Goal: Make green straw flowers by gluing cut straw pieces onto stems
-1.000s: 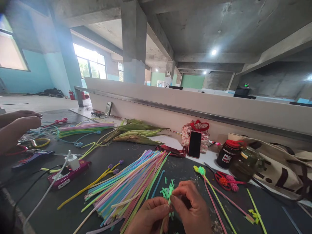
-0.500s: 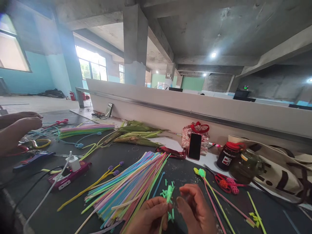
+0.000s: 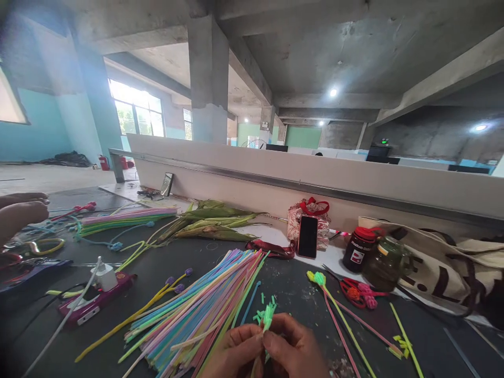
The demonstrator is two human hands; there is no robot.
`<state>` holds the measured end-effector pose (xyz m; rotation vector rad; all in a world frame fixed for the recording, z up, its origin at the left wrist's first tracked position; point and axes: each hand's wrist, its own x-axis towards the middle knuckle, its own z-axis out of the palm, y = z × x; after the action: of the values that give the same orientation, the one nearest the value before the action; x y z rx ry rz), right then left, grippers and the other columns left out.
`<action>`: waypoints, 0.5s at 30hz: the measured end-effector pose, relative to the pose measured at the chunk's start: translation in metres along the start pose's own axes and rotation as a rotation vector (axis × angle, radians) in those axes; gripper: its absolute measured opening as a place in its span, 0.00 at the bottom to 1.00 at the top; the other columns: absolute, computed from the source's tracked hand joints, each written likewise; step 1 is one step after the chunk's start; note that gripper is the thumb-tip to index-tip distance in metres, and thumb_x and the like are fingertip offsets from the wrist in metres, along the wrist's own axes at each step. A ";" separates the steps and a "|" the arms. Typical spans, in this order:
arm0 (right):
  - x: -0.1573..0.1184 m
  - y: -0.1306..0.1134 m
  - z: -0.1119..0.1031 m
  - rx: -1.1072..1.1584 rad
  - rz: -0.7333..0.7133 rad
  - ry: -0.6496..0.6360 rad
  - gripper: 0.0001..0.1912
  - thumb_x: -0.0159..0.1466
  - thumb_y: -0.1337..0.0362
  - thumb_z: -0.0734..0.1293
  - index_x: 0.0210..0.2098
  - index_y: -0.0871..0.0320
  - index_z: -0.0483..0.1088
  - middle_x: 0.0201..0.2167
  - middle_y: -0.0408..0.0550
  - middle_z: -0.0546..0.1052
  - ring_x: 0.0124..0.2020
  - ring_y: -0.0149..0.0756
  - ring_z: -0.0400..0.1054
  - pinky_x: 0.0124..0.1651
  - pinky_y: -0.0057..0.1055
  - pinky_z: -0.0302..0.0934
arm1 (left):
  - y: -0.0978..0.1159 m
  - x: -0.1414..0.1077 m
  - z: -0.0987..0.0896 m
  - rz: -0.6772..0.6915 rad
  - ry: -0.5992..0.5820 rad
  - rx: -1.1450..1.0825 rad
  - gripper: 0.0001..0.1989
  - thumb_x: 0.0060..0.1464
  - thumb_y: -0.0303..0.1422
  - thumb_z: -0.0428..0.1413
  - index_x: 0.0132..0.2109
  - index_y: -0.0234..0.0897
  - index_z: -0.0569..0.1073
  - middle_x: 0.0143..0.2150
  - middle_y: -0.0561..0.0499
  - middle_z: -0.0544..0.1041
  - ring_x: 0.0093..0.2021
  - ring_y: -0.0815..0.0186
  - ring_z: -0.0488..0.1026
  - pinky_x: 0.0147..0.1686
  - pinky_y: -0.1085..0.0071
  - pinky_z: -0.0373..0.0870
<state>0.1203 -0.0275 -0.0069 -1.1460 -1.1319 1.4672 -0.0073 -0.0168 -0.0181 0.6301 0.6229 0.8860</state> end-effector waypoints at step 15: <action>0.006 0.008 0.009 0.226 0.003 -0.003 0.05 0.47 0.65 0.67 0.23 0.57 0.66 0.16 0.36 0.66 0.18 0.26 0.60 0.23 0.23 0.53 | -0.008 0.008 -0.012 0.111 0.021 0.224 0.21 0.31 0.48 0.61 0.19 0.32 0.68 0.12 0.56 0.63 0.15 0.76 0.55 0.18 0.76 0.45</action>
<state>0.1100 -0.0242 -0.0146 -0.9888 -0.9389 1.5556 -0.0084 -0.0108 -0.0334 0.8649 0.7180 0.9349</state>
